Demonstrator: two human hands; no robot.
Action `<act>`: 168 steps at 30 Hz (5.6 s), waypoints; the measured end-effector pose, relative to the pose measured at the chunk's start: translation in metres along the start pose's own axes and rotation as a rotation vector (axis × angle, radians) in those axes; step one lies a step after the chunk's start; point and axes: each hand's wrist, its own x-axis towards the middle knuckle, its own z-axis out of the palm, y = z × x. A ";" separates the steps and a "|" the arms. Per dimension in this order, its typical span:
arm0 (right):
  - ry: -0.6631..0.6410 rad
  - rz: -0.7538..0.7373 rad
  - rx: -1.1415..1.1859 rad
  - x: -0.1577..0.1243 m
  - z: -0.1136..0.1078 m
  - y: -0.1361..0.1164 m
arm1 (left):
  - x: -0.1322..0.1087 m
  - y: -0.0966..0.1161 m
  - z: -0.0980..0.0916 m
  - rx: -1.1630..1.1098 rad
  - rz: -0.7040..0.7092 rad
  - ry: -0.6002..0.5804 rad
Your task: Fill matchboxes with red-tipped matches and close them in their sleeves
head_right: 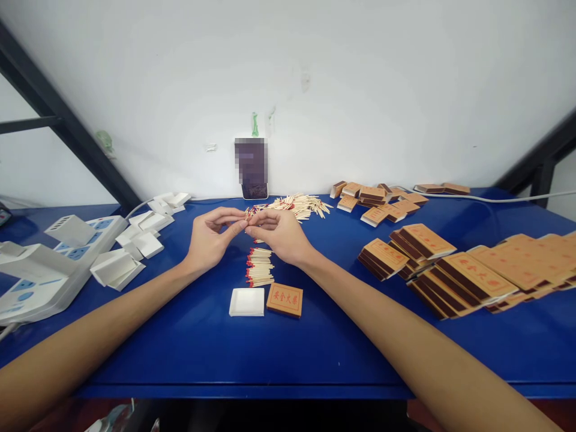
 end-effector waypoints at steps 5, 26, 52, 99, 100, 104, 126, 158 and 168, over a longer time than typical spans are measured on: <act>0.086 -0.017 0.054 0.000 0.008 -0.001 | 0.000 -0.001 0.002 -0.107 -0.063 -0.011; -0.205 -0.248 -1.091 0.002 -0.036 0.012 | 0.009 -0.021 -0.023 0.858 0.071 -0.374; 0.046 -0.030 -0.082 0.000 -0.002 0.002 | 0.002 -0.004 -0.009 0.570 0.262 -0.267; -0.220 -0.233 -0.913 -0.005 -0.032 0.005 | 0.004 -0.011 -0.016 0.694 0.130 -0.226; -0.216 -0.233 -0.918 -0.004 -0.032 0.005 | 0.004 -0.011 -0.016 0.697 0.128 -0.225; -0.205 -0.248 -0.918 -0.004 -0.031 0.006 | 0.003 -0.010 -0.015 0.699 0.118 -0.218; -0.186 -0.293 -0.922 -0.007 -0.029 0.011 | 0.003 -0.013 -0.016 0.724 0.083 -0.297; -0.373 -0.004 -0.847 -0.006 -0.053 -0.011 | 0.002 -0.011 -0.018 0.848 0.154 -0.701; -0.358 -0.056 -0.894 -0.006 -0.050 -0.008 | 0.002 -0.012 -0.020 0.799 0.159 -0.666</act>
